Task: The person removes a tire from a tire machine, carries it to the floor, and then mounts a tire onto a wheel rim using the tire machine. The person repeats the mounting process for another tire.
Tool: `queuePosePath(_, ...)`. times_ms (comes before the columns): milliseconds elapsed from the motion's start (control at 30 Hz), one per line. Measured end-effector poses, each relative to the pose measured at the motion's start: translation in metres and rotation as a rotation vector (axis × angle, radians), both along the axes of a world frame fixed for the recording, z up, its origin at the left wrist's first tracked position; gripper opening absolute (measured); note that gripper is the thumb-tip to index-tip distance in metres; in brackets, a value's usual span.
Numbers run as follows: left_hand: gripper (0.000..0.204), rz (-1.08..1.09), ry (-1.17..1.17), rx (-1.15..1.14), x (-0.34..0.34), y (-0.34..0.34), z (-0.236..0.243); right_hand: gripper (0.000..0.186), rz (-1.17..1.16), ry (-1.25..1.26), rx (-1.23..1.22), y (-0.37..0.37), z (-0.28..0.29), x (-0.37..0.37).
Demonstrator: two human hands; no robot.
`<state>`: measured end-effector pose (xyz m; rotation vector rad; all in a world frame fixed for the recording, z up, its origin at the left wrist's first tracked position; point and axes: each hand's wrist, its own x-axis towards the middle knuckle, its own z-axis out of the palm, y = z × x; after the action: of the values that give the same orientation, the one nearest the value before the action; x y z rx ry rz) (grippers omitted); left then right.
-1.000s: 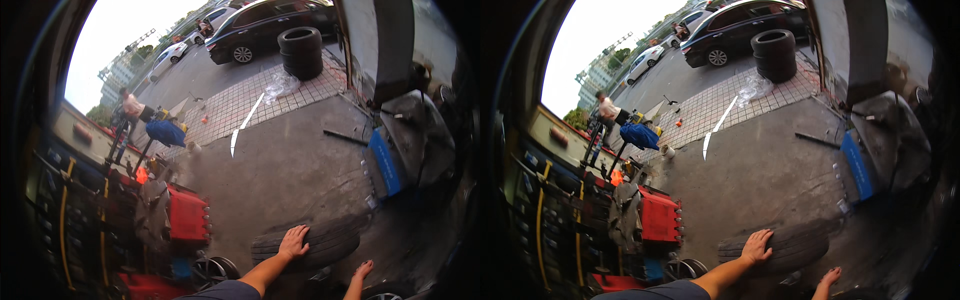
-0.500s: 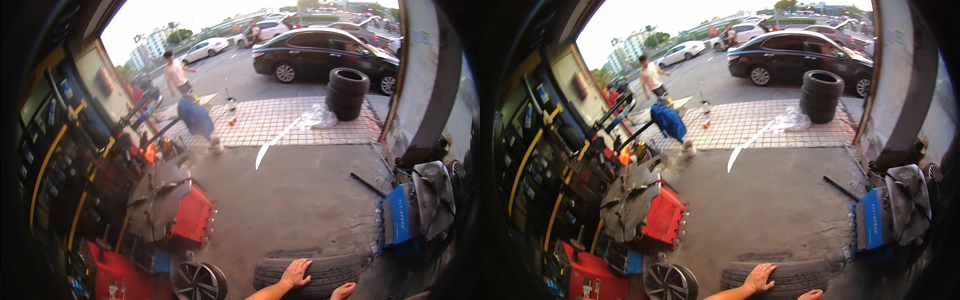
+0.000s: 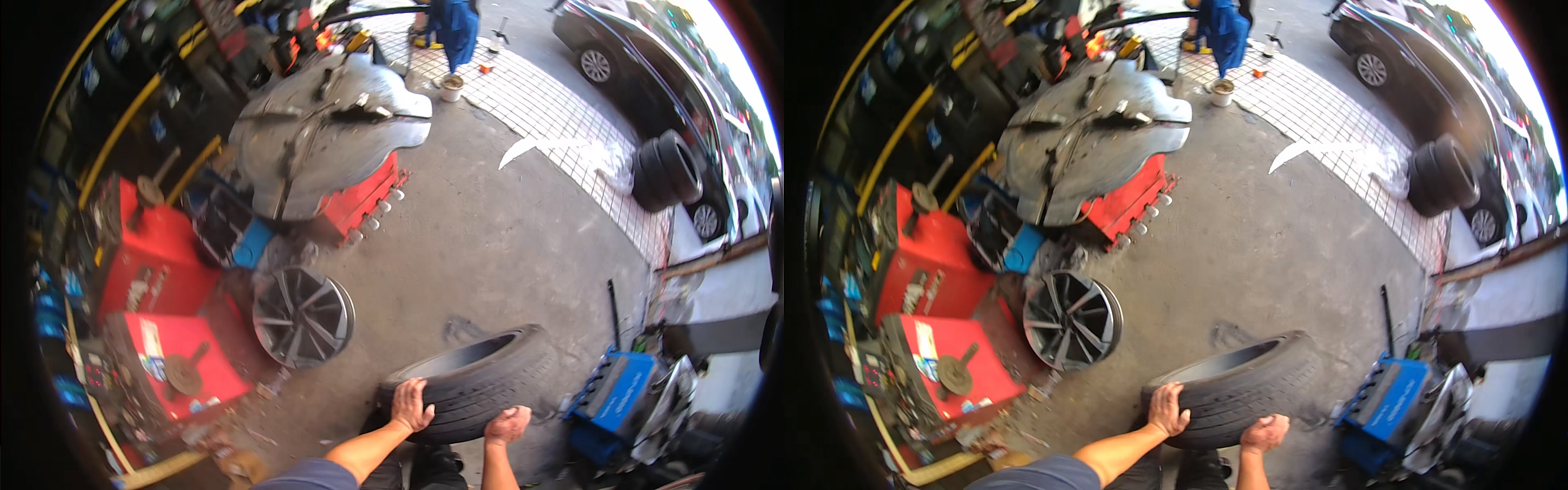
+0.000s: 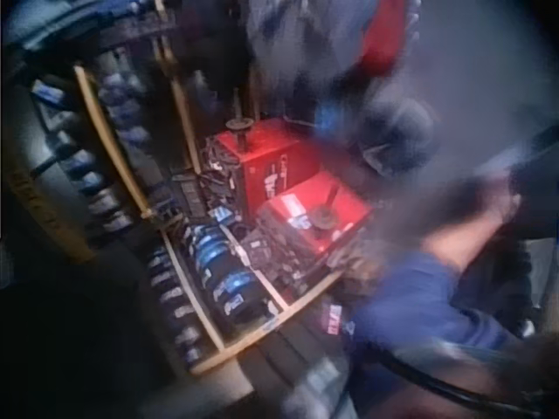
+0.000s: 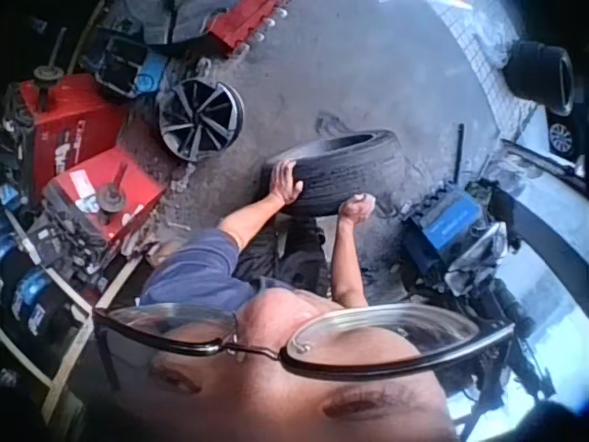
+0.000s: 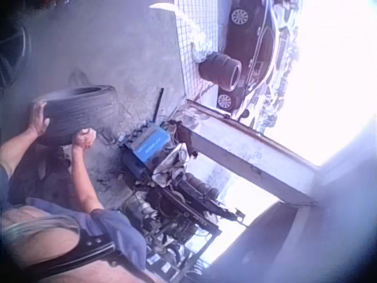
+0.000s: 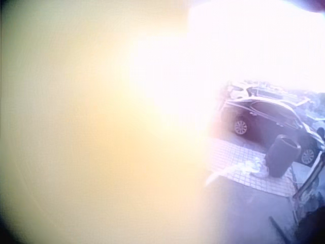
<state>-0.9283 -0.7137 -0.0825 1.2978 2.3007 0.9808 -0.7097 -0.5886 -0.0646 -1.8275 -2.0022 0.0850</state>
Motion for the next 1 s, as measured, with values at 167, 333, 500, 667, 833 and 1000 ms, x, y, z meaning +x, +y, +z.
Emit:
queuePosePath(167, 0.073, 0.240, -0.205, -0.070, -0.005, 0.015, 0.006, 0.009, 0.430, -0.103, -0.143, 0.004, 0.037, -0.081)
queuePosePath(333, 0.072, 0.692, -0.282, -0.073, -0.017, 0.009, -0.013, 0.020, 0.693, -0.187, -0.566, 0.070, 0.061, -0.206)
queuePosePath(500, 0.071, 0.866, -0.290, -0.046, -0.026, -0.006, -0.029, 0.015, 1.286, -0.376, -0.367, 0.184, 0.069, -0.466)
queuePosePath(667, 0.070, 0.991, -0.360, -0.083, -0.020, -0.002, -0.035, 0.007, 1.381, -0.766, 0.059, 0.278, 0.041, -0.702)
queuePosePath(833, 0.072, 1.008, -0.370, -0.072, -0.012, -0.004, -0.032, 0.015, 1.376, -0.574, -0.049, 0.357, -0.012, -0.787)
queuePosePath(1000, 0.071, 0.995, -0.333, -0.062, 0.002, -0.005, -0.029, 0.031, 1.327, 0.037, -0.232, 0.341, 0.003, -0.779)
